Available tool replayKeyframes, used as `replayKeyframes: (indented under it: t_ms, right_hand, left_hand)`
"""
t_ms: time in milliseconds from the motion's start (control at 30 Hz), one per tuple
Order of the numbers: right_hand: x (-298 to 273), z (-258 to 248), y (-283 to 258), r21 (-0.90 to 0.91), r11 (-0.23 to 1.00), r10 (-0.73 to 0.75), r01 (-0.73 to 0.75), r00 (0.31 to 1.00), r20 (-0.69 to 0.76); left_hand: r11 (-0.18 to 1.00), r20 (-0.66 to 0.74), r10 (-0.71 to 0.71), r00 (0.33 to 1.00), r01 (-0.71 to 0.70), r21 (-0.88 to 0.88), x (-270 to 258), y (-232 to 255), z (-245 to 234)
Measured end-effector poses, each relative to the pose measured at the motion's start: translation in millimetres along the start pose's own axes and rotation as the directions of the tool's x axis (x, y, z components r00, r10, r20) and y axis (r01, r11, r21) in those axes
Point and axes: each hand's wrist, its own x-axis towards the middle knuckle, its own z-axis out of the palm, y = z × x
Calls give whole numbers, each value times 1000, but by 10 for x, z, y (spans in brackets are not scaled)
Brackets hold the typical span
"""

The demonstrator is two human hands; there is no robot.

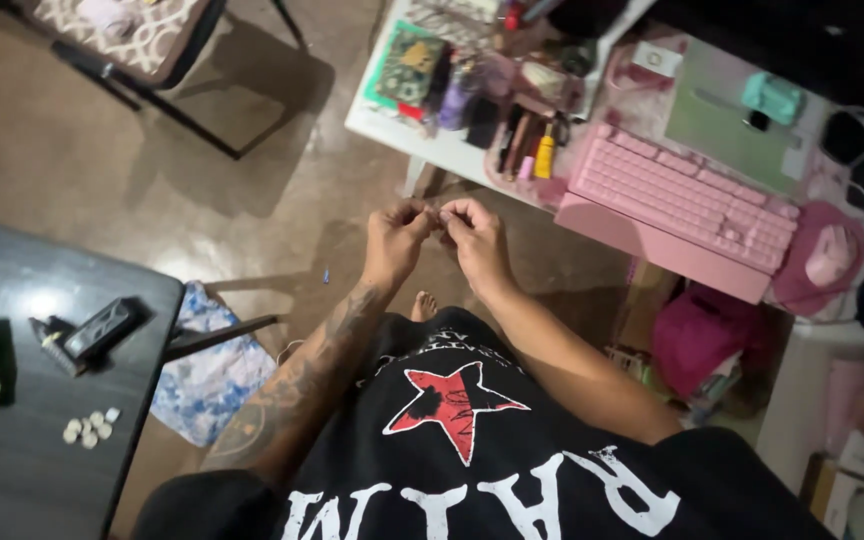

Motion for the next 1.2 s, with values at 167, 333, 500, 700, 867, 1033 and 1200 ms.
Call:
replayKeyframes:
  t_ms: [167,333,500,700,867,1033,1200]
  right_hand:
    - [32,-396,15,-122,988,-111,96,986,-126]
    - [195,-746,134,-153,979,-164,134,965,-206]
    - [470,-1034,146,-311,907,-367,284,895,-253]
    - [735,-1328,-117,-388,906,-312,169,886,-344]
    - [1049,-1460,-220,-511,811,-479,284,825,-301]
    - [1593,-1874,-212,-646,655,-618,391,770,-160]
    - [2296,-2356,-60,-728,612,-568,307,812,-135]
  left_hand:
    - [958,65,-45,997,25,285,96,194,493]
    - [919,138,-42,990,-15,394,232,260,804]
    - [908,277,59,959,-167,385,411,134,923]
    - [831,349,39,936,-224,509,762,15,1079]
    - [744,429,277,860,-475,471,1111,32,1315]
    - [663,431,419,799,-594,456,1565,-316,1589]
    - [642,313,340,887,-462,612,2008,-776,1905]
